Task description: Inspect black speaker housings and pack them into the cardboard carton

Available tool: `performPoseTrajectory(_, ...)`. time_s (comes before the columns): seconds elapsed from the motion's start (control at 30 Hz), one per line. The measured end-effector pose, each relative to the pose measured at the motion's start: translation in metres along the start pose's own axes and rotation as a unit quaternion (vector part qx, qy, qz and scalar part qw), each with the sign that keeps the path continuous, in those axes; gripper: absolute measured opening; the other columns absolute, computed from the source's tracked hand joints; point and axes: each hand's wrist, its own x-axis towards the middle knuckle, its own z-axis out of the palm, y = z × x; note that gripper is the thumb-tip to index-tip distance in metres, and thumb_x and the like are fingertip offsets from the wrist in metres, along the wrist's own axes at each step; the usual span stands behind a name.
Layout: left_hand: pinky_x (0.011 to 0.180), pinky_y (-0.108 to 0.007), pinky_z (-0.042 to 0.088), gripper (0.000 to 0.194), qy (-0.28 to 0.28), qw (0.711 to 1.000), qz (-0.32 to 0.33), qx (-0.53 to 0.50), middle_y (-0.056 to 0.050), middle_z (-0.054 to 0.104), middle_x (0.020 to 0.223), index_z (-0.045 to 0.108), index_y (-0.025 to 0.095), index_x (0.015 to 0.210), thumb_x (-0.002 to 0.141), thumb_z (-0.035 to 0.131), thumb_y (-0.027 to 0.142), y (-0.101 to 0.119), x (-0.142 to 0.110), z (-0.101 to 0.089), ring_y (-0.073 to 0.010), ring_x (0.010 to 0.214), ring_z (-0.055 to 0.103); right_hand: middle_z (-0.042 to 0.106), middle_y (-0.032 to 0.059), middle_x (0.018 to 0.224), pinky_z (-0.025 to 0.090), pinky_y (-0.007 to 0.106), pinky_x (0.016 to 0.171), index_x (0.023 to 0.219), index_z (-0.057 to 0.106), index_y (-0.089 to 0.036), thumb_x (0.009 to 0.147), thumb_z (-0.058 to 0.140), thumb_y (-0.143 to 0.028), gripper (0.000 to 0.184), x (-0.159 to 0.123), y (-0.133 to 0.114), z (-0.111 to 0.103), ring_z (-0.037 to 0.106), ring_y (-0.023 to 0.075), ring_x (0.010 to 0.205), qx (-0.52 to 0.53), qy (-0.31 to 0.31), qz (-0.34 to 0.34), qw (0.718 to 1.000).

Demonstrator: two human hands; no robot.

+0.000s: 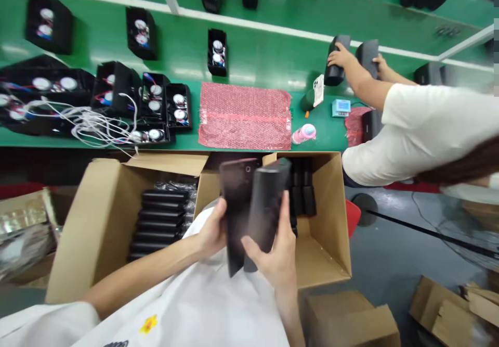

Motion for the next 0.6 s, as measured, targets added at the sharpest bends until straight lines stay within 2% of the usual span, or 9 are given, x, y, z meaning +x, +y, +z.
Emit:
performPoseTrajectory(0.03, 0.122, -0.049, 0.045, 0.078, 0.012, 1.0, 0.016, 0.012, -0.01, 0.071, 0.144, 0.075, 0.025, 0.13, 0.073, 0.082, 0.078, -0.002, 0.004, 0.001, -0.0394, 0.142, 0.058, 0.04, 0.0075, 0.169, 0.051, 0.056, 0.12, 0.172, 0.014, -0.037, 0.091, 0.078, -0.055, 0.105, 0.001, 0.004, 0.003, 0.051, 0.0346, 0.15, -0.051, -0.007, -0.01, 0.999)
performPoseTrajectory(0.1, 0.119, -0.049, 0.048, 0.079, 0.033, 0.999, 0.031, 0.024, -0.01, 0.071, 0.145, 0.072, 0.027, 0.133, 0.071, 0.086, 0.074, -0.005, 0.011, 0.004, -0.0392, 0.14, 0.06, 0.038, 0.0042, 0.17, 0.046, 0.058, 0.124, 0.172, 0.017, -0.04, 0.092, 0.076, -0.05, 0.099, 0.003, 0.011, 0.006, 0.046, 0.0332, 0.154, -0.101, -0.019, -0.024, 0.994)
performPoseTrajectory(0.33, 0.118, -0.049, 0.049, 0.087, 0.052, 0.996, 0.039, 0.059, -0.01, 0.073, 0.137, 0.067, 0.027, 0.141, 0.071, 0.085, 0.076, -0.005, 0.015, 0.006, -0.0375, 0.14, 0.059, 0.035, 0.0013, 0.172, 0.048, 0.058, 0.123, 0.171, 0.014, -0.042, 0.097, 0.07, -0.05, 0.093, 0.002, 0.019, 0.008, 0.043, 0.0317, 0.155, -0.109, -0.018, -0.029, 0.993)
performPoseTrajectory(0.5, 0.121, -0.048, 0.046, 0.083, 0.122, 0.981, 0.037, 0.143, -0.011, 0.071, 0.138, 0.073, 0.024, 0.123, 0.067, 0.08, 0.085, -0.019, 0.031, -0.013, -0.0367, 0.145, 0.052, 0.026, 0.0021, 0.175, 0.046, 0.053, 0.127, 0.172, 0.006, -0.041, 0.093, 0.076, -0.045, 0.106, 0.008, 0.03, 0.017, 0.037, 0.0299, 0.159, -0.095, -0.012, -0.027, 0.995)
performPoseTrajectory(0.6, 0.123, -0.048, 0.044, 0.073, 0.138, 0.969, 0.049, 0.2, -0.011, 0.071, 0.138, 0.073, 0.023, 0.112, 0.07, 0.079, 0.083, -0.029, 0.049, -0.027, -0.0371, 0.146, 0.051, 0.026, 0.0026, 0.176, 0.044, 0.053, 0.128, 0.171, 0.004, -0.042, 0.089, 0.081, -0.041, 0.113, 0.014, 0.045, 0.015, 0.037, 0.0291, 0.159, -0.073, 0.012, -0.017, 0.997)
